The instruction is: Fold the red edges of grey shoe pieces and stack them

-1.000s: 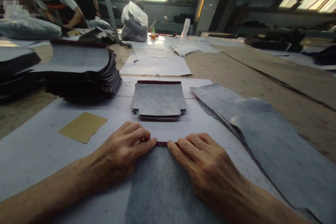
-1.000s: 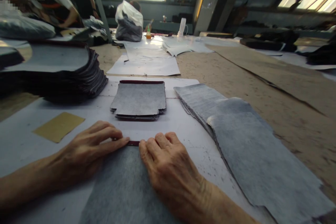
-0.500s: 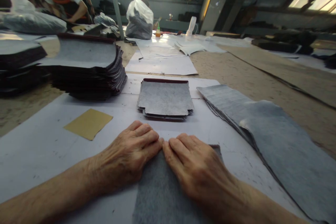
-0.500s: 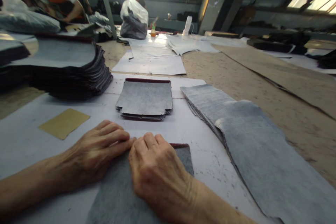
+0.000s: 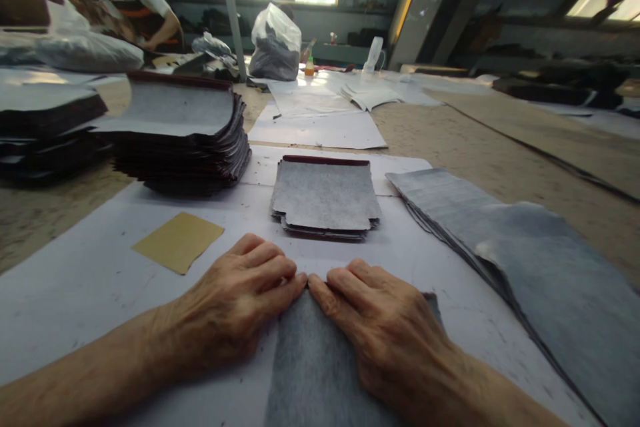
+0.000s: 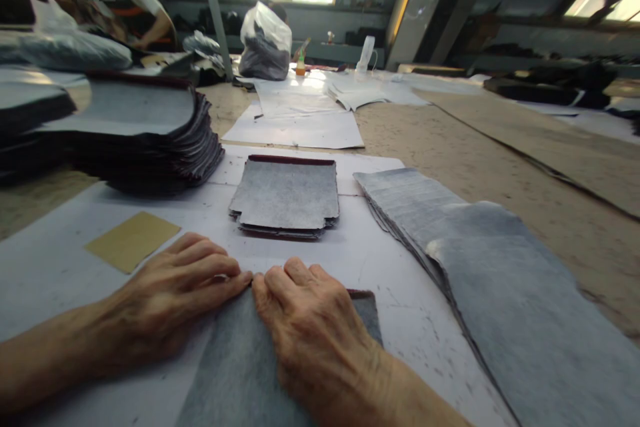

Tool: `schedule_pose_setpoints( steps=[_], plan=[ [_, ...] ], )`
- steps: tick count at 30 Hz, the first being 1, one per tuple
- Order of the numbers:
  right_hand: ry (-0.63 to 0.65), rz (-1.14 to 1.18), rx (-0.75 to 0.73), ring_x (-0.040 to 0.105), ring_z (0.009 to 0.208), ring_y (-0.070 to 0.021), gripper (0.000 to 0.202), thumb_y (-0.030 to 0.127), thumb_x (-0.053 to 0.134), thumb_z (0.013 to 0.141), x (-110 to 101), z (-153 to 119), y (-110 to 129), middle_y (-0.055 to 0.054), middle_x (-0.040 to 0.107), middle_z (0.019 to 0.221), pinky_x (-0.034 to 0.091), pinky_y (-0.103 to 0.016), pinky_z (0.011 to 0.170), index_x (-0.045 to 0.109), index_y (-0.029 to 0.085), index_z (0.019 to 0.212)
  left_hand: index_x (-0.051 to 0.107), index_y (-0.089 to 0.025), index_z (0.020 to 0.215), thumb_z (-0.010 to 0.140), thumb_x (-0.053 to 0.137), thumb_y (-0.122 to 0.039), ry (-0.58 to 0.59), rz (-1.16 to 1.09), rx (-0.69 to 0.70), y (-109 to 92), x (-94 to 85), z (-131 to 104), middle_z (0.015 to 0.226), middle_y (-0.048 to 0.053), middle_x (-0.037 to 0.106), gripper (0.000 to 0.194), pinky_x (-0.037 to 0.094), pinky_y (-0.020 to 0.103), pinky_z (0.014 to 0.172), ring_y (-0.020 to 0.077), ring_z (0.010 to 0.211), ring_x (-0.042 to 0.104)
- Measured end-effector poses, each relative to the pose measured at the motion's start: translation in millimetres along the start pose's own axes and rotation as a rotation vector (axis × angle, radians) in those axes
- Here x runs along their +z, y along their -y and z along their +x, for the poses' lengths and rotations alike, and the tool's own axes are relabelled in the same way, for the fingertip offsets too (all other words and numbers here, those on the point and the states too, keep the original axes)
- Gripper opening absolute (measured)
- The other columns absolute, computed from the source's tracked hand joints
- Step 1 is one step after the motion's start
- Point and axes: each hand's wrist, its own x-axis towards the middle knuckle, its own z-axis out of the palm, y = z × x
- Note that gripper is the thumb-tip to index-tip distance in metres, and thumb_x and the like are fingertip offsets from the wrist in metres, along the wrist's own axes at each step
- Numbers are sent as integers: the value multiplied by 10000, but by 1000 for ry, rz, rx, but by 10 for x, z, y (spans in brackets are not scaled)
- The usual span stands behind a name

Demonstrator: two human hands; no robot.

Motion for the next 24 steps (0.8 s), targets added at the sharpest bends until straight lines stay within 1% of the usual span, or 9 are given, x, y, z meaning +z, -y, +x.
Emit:
schedule_pose_setpoints(
  steps=[2,4,7,11,16,20,24],
  plan=[
    [46,14,22,428,762,-193,410,-2,398,723,-2,14,-3,-54,532,889,414,-341,669,542,106,1092,523,-140,1106,823,367,-24,-42,22,-16,-21,-29,-32,938,84,567,343,355,367,716,186,822,483],
    [72,30,29,426,777,-196,457,-8,410,686,-1,29,-13,-53,527,910,405,-349,688,530,117,1110,530,-147,1084,804,370,-17,-44,6,-42,-64,-57,-78,934,79,564,347,353,360,710,177,805,483],
    [65,48,24,421,781,-200,461,5,398,719,-5,62,-34,-64,512,914,393,-350,692,511,126,1149,532,-136,1056,780,365,-39,12,-79,-99,-144,-75,-145,868,75,555,336,348,355,679,171,746,470],
    [49,73,21,418,734,-193,419,25,361,768,-15,98,-51,-62,491,850,371,-323,621,525,149,1134,532,-143,1078,762,365,-48,9,-96,-167,-197,-66,-187,856,78,534,370,345,351,657,179,741,455],
    [51,66,20,431,741,-190,455,30,368,765,-4,100,-54,-55,486,850,376,-319,626,500,180,1174,533,-142,1089,741,379,-59,-1,-109,-174,-188,-59,-187,847,76,523,390,347,352,652,177,727,433],
    [103,-7,27,434,753,-198,526,14,399,707,-7,113,-39,-53,487,877,387,-331,634,482,198,1193,520,-136,1114,758,371,-62,-10,-110,-166,-183,-61,-185,845,78,532,393,342,359,659,182,727,427],
    [134,-74,3,432,757,-209,543,7,426,669,-29,120,-4,-54,485,881,393,-334,610,487,197,1174,528,-130,1106,763,373,-66,-1,-104,-171,-178,-55,-185,836,77,533,382,346,358,663,181,726,435]
  ],
)
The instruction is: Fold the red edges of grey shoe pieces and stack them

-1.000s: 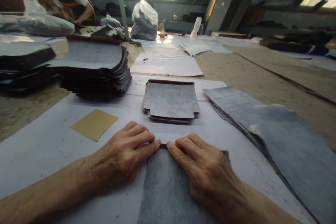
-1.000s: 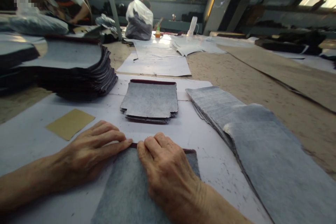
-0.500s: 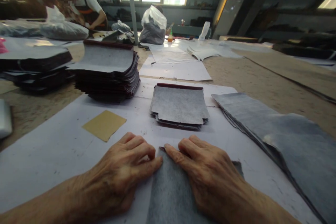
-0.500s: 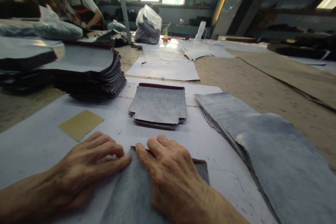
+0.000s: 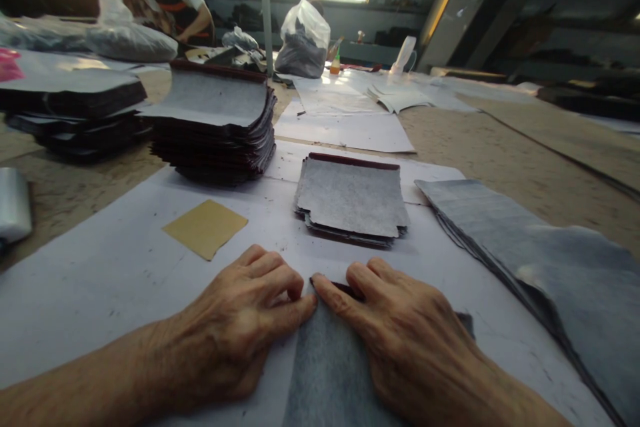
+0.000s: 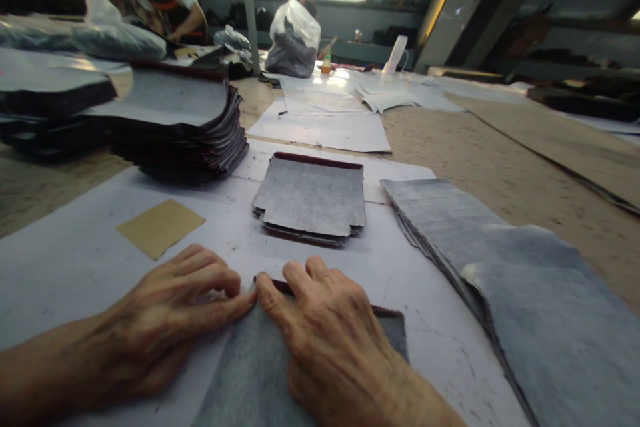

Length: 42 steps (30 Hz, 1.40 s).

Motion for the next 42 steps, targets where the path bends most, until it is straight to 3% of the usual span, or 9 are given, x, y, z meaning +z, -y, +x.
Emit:
schedule_pose_setpoints(
  steps=[6,11,13,19,23,31,35,39,42],
  plan=[
    [-71,19,47,448,715,-209,534,-8,396,685,8,-6,41,-62,491,833,412,-336,577,535,230,1142,562,-149,1049,728,406,-65,7,12,-11,-11,-12,9,835,68,519,367,360,346,664,178,733,441],
    [-582,54,39,495,812,-202,311,27,429,800,-194,-137,-48,-74,571,868,450,-341,686,624,148,1011,583,-182,1023,716,407,-22,62,1,-71,-27,-64,27,882,63,519,389,388,345,701,173,777,449],
    [-675,1,101,509,820,-184,234,49,492,812,-315,-284,-100,-53,588,858,445,-323,719,644,159,952,572,-192,1050,745,388,-4,55,-37,-69,-24,-74,8,917,61,525,403,404,335,713,169,811,461],
    [-619,-64,215,534,725,-148,209,36,485,815,-415,-867,-105,-47,599,800,457,-276,630,641,134,914,555,-230,1110,859,430,-135,-149,0,-112,72,-18,-17,1041,43,506,296,429,245,708,139,881,508],
    [-594,-61,259,544,685,-142,231,33,447,816,-317,-1076,-73,-48,599,778,467,-264,586,636,128,908,506,-215,1189,864,428,-161,-77,82,24,70,51,157,1054,55,516,339,433,251,703,157,888,503],
    [-519,-155,91,538,895,-226,366,-8,385,777,-123,-929,-38,-140,596,973,493,-363,754,579,28,1085,445,-139,1210,846,298,-47,92,127,72,-121,122,269,888,81,544,403,394,355,693,185,771,466],
    [-561,-166,89,541,816,-219,351,-38,415,741,-162,-883,-2,-122,608,875,495,-364,696,609,40,1023,408,-160,1259,844,292,-62,152,201,69,-121,81,248,866,54,555,442,354,380,754,177,764,500],
    [-563,-117,196,529,763,-186,301,-35,437,760,-192,-1072,3,-98,605,838,486,-321,662,618,59,982,309,-165,1348,846,341,-138,90,315,0,-87,38,215,1023,86,541,504,327,396,805,220,891,505],
    [-548,-100,218,523,785,-188,289,-31,427,769,-183,-1202,-13,-97,598,840,485,-318,675,618,59,966,379,-251,1312,832,414,-204,-13,425,-12,-114,24,257,1189,85,460,483,335,429,807,284,997,453]
  ],
)
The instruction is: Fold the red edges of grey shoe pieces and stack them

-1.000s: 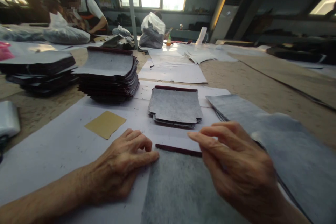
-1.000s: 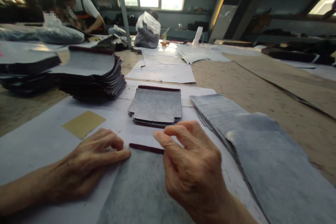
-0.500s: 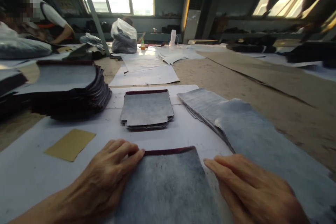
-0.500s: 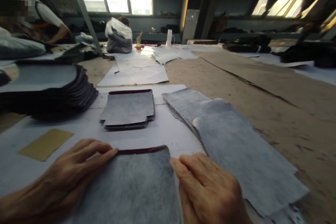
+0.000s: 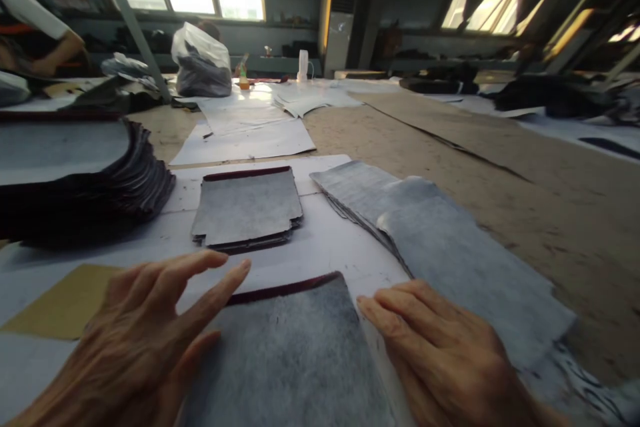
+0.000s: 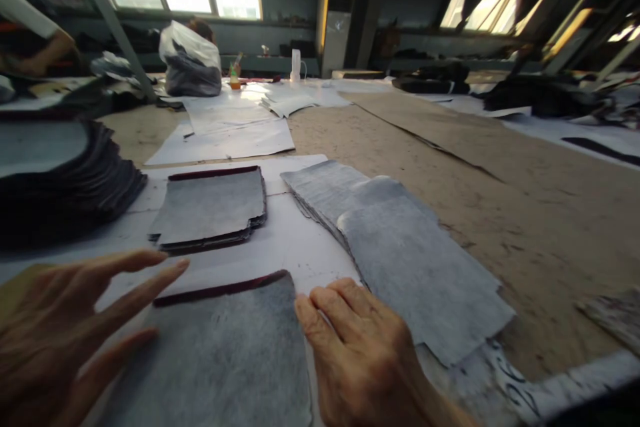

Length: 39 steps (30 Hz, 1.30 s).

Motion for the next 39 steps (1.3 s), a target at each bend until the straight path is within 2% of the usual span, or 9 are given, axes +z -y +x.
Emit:
schedule_pose_setpoints(
  steps=[2,5,8,11,18,24,34,39],
  plan=[
    [42,4,2,521,792,-193,296,-29,416,775,-7,-19,-27,-102,595,849,487,-325,678,612,49,982,420,-274,1276,824,446,-218,-3,-41,39,-78,2,96,1193,68,455,457,376,412,786,276,1000,450],
    [61,-25,-41,524,783,-207,297,-31,407,785,13,11,-63,-114,598,853,492,-349,664,602,21,1002,478,-243,1197,828,449,-188,25,-274,69,-275,77,328,1077,55,513,374,446,340,727,206,911,491],
    [73,-80,-79,523,803,-233,313,-20,380,809,52,34,-97,-132,598,886,497,-386,664,581,-1,1048,539,-223,1097,832,421,-138,46,-452,20,-464,215,557,960,50,536,302,471,326,697,172,822,502],
    [123,-97,-64,510,819,-257,345,8,332,840,98,19,-128,-145,587,922,494,-425,664,562,4,1097,554,-227,1081,845,395,-111,81,-525,-4,-557,328,663,920,44,531,308,473,312,689,157,803,497],
    [213,-29,44,477,772,-241,368,20,303,831,142,16,-162,-126,564,893,474,-426,646,580,35,1073,515,-196,1117,825,337,-16,23,-560,80,-557,397,621,916,48,489,387,462,272,675,141,805,455],
    [207,-26,49,472,796,-248,379,17,306,820,156,25,-171,-127,550,895,458,-446,669,580,55,1079,486,-127,1150,766,325,24,89,-588,149,-543,431,615,944,72,472,443,449,306,732,157,840,427],
    [219,-28,60,475,795,-224,359,33,305,840,158,7,-167,-114,544,900,447,-391,673,568,62,1083,473,-140,1171,752,319,-20,108,-574,164,-562,442,674,911,80,477,462,437,354,682,182,794,425],
    [198,1,83,487,790,-226,352,31,315,828,151,27,-179,-111,554,884,453,-394,673,585,79,1049,453,-111,1188,681,359,-39,118,-470,222,-566,451,663,925,99,465,521,421,387,677,204,790,414]
  ],
)
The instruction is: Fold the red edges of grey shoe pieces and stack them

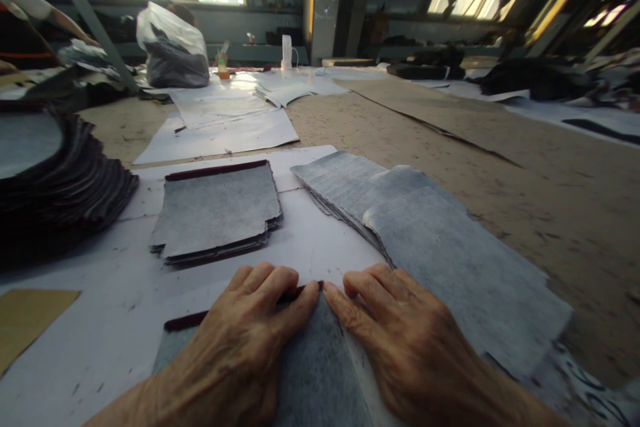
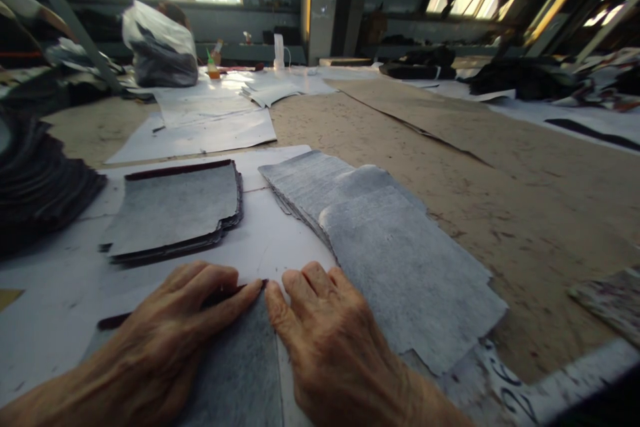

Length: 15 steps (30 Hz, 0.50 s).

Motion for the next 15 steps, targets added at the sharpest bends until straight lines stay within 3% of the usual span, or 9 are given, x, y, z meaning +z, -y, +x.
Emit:
schedule_pose_setpoints(
  steps=[3,7,15],
  plan=[
    [-84,84,34,503,783,-209,313,32,350,828,0,-2,-39,-96,568,863,467,-363,673,589,91,1021,450,-114,1202,657,384,-50,-1,80,22,-17,-21,-3,977,111,447,552,417,410,702,221,825,406],
    [-143,98,30,511,809,-191,359,19,340,835,-14,-6,-54,-92,578,917,483,-339,691,530,96,1130,463,-140,1184,672,385,-42,-2,97,12,-46,-39,15,993,102,446,528,411,411,718,220,841,407],
    [103,-123,-40,474,868,-256,451,-2,290,793,-43,2,40,-124,544,1004,477,-448,713,528,80,1166,437,-126,1203,730,339,-2,-18,49,-9,21,-96,-144,1009,91,465,499,397,388,766,197,870,419]
  ],
)
